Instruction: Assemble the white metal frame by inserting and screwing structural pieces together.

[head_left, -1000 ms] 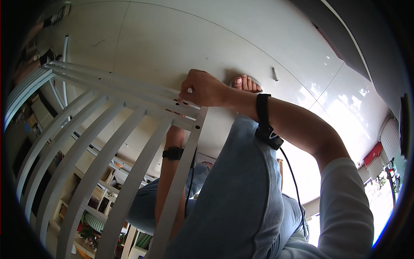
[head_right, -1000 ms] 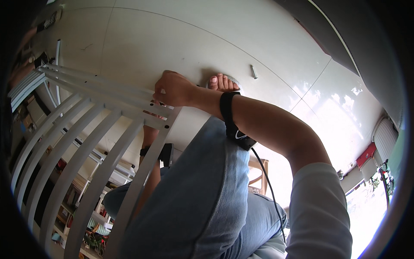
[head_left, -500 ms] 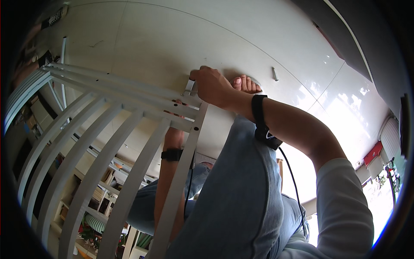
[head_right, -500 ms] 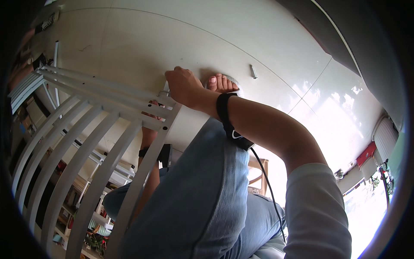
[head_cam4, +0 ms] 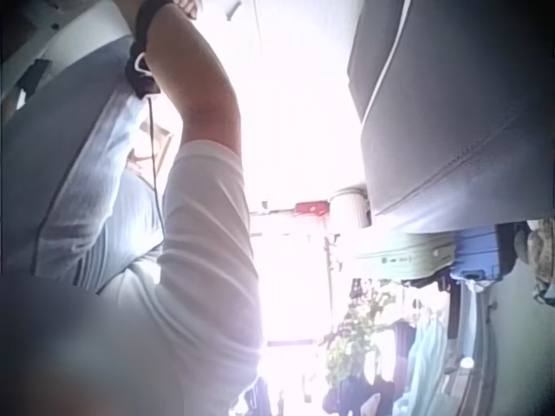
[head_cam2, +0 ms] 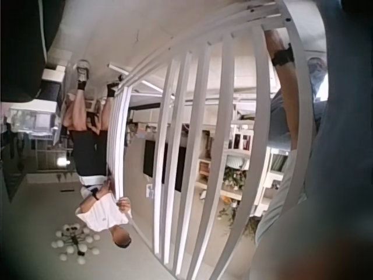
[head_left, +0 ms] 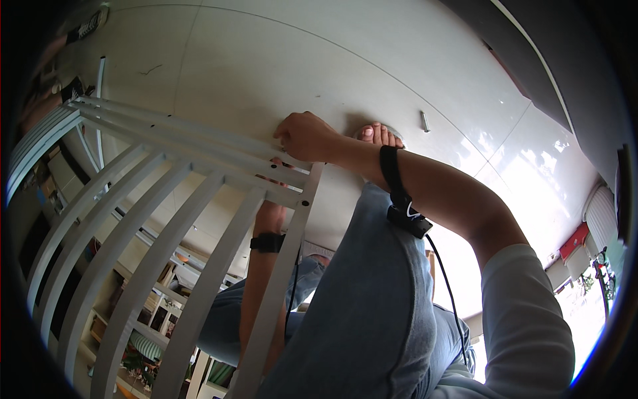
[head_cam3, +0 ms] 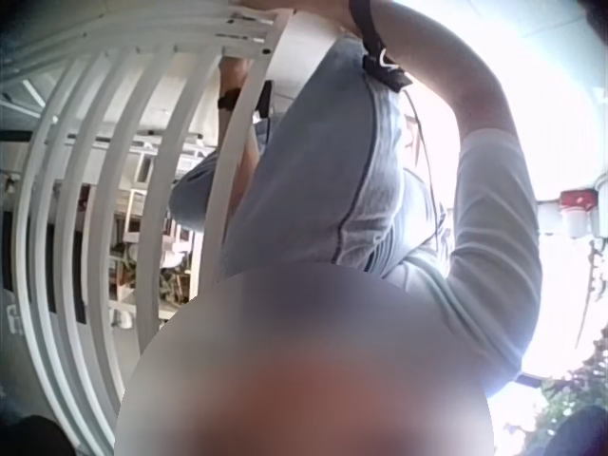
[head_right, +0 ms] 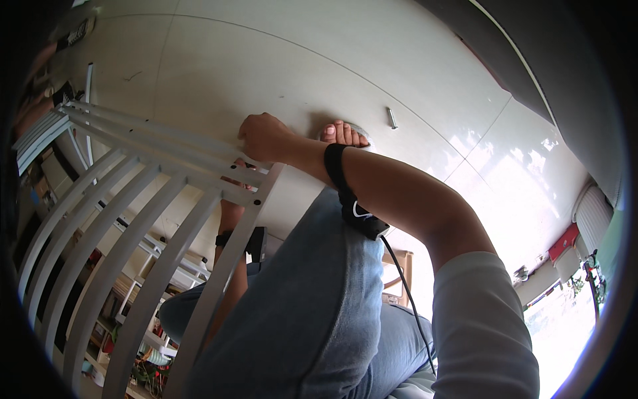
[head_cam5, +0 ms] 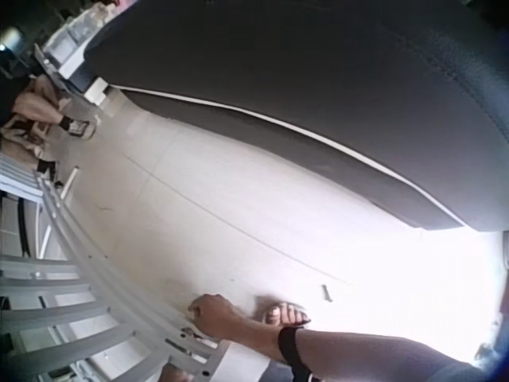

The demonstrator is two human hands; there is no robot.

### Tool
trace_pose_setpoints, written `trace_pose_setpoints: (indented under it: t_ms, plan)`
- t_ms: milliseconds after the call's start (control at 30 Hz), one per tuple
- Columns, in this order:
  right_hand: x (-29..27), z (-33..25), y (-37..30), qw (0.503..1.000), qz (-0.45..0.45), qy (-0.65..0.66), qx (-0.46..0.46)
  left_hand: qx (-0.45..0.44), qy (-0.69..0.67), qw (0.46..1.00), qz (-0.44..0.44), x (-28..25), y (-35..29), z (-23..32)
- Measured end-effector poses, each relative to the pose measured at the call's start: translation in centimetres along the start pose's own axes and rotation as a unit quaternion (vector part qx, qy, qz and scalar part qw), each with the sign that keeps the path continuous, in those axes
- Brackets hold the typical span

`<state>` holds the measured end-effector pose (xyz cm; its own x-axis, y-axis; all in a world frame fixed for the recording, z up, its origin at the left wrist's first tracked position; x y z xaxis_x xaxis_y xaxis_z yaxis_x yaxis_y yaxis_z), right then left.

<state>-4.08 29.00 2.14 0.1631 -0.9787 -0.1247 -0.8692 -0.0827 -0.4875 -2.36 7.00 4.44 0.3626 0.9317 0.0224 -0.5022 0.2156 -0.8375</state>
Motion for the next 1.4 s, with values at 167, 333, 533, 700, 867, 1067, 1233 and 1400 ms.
trace_pose_setpoints:
  t_ms: [167, 333, 533, 700, 867, 1067, 1233, 1400]
  plan:
    - [-0.6, -0.9, -0.7, 0.987, 0.049, 0.153, 0.008, 0.016, -0.03, 0.999, -0.031, 0.7, 0.0, 0.4]
    - [-1.7, -1.4, -2.9, 0.988, -0.079, 0.107, -0.078, 0.016, 0.009, 1.0, -0.02, 0.3, -0.3, 0.5]
    - [-0.7, 2.0, -1.8, 0.965, -0.071, -0.227, -0.112, 0.008, -0.007, 1.0, -0.018, -0.2, -0.4, 0.0]
    - [0.2, 0.4, -1.9, 0.995, 0.034, -0.008, -0.092, 0.021, -0.018, 0.999, 0.045, 3.5, -1.2, 1.1]
    - [-1.4, -0.5, -3.9, 0.989, 0.0, 0.048, -0.139, -0.015, -0.003, 1.0, 0.009, 0.4, -0.7, 0.6]
    - [-0.6, 2.0, -2.3, 0.994, 0.001, 0.075, -0.083, -0.004, 0.017, 1.0, -0.005, -0.8, 0.1, -0.5]
    - [-0.4, 1.1, -1.7, 0.996, -0.024, 0.058, -0.061, -0.026, 0.064, 0.998, 0.0, -0.7, -0.2, -0.2]
    - [-0.7, 0.5, -2.0, 0.997, -0.001, 0.078, 0.01, 0.001, -0.045, 0.999, -0.001, 0.3, -0.7, -0.6]
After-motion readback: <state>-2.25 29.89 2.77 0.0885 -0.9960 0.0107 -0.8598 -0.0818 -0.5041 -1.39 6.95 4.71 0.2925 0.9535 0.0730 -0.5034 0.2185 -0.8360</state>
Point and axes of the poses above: each hand's wrist, its own y-axis towards the middle knuckle, its own x-axis out of the palm, z = x × y, the point moved 1 cm from there along y, towards the middle knuckle, and after that the axes turned 4 degrees about y, right-handed, at the moved point
